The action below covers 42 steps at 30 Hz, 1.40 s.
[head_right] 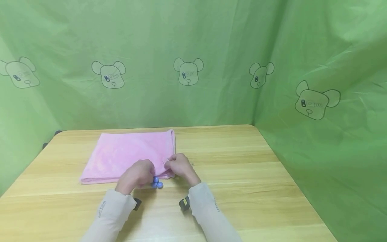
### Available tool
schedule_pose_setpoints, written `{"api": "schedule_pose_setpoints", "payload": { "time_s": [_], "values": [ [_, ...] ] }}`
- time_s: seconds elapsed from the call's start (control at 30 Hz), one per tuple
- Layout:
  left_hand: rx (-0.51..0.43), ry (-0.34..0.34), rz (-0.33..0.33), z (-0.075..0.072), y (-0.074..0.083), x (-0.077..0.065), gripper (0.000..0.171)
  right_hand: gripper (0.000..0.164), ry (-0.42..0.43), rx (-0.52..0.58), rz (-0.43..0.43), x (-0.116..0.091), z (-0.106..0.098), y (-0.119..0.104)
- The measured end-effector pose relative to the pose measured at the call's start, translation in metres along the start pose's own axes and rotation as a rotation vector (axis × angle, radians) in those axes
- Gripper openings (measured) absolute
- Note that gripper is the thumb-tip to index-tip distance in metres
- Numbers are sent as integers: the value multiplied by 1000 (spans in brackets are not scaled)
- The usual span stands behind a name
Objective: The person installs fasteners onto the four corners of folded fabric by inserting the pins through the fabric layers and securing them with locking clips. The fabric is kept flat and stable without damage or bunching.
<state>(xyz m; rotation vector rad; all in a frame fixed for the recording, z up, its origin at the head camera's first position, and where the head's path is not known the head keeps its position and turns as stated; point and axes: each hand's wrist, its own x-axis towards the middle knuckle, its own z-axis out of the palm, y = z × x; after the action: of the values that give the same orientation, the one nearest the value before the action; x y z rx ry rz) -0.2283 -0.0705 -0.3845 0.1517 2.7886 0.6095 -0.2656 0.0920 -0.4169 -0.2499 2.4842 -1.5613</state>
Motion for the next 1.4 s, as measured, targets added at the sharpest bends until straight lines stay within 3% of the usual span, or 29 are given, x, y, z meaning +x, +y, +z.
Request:
{"api": "schedule_pose_setpoints", "payload": {
  "time_s": [0.6,0.93,1.13,1.23,1.4],
  "values": [
    [22,85,22,4,-4,9,27,7,5,0,4,0,0,0],
    [-35,134,127,0,-12,13,14,7,7,2,15,0,0,1],
    [-41,164,134,1,-13,19,7,7,6,-5,23,1,-1,2],
    [-76,209,128,1,-13,21,8,7,2,-1,30,1,-1,2],
    [-188,343,148,1,-12,26,4,7,-2,2,22,2,0,3]
  ]
}}
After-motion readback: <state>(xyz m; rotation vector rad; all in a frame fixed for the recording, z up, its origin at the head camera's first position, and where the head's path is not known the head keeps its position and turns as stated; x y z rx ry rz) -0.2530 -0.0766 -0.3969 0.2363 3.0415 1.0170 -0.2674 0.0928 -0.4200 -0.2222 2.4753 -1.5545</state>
